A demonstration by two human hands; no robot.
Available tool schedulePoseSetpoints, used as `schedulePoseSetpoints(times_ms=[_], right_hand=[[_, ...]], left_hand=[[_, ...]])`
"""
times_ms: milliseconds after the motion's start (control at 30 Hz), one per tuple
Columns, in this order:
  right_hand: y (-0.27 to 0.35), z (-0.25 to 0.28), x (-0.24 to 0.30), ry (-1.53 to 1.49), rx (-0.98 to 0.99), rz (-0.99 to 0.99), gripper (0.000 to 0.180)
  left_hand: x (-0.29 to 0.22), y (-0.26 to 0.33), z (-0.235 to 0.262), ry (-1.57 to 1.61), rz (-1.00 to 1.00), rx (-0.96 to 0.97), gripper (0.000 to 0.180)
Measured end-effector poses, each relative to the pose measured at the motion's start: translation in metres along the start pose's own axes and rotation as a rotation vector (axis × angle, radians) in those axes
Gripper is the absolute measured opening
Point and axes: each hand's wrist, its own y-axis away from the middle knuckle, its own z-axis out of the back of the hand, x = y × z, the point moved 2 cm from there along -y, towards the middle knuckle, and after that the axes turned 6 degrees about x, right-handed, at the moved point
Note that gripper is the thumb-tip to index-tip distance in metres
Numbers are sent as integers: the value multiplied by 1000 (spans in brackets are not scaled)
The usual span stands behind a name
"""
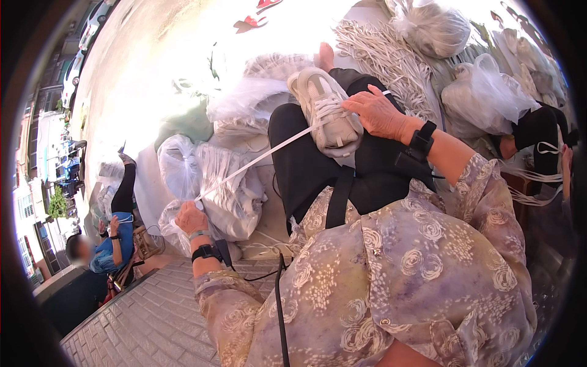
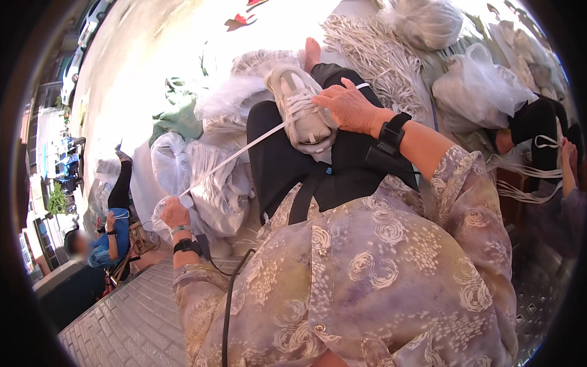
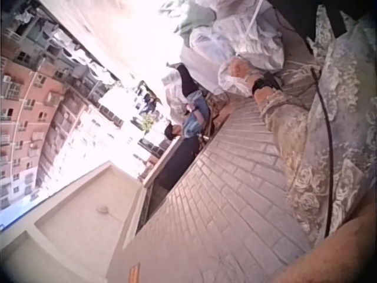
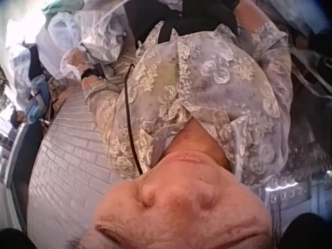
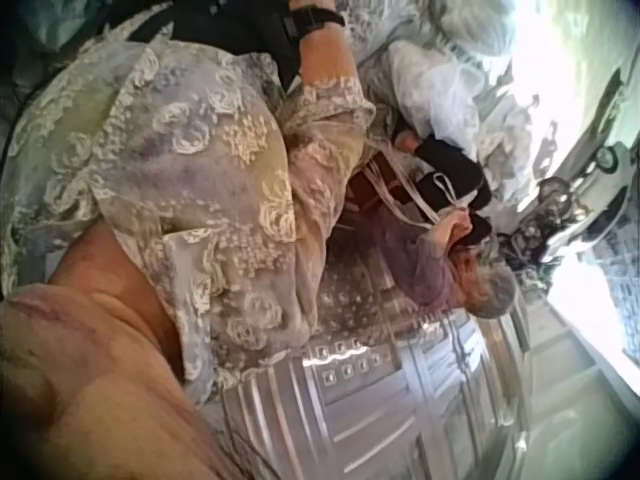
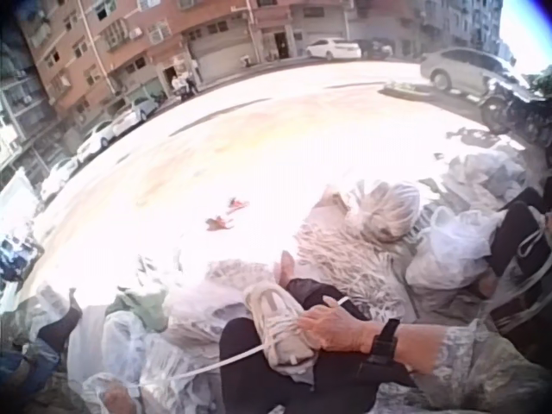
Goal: Lace a white sneaker while sitting on the floor.
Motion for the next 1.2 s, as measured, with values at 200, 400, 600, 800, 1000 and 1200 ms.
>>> schedulePoseSetpoints(times_ms=[200, 400, 600, 800, 1000, 1200], right_hand=[[16, 9, -10, 168, 221, -42, 8], [38, 46, -23, 171, 191, -114, 7], [80, 113, -70, 383, 54, -164, 6], [121, 232, -148, 672, -54, -200, 18], [133, 288, -223, -13, -139, -458, 24], [104, 179, -152, -520, -255, -1009, 29]], left_hand=[[-9, -5, -6, 41, -99, 95, 8], [26, -20, -18, 141, -119, 11, 15], [59, -38, -23, 364, -110, 7, 30], [123, -89, 9, 383, 157, 29, 35], [140, -152, 64, 565, 240, -111, 34], [-52, -87, 83, 985, 176, 757, 21]])
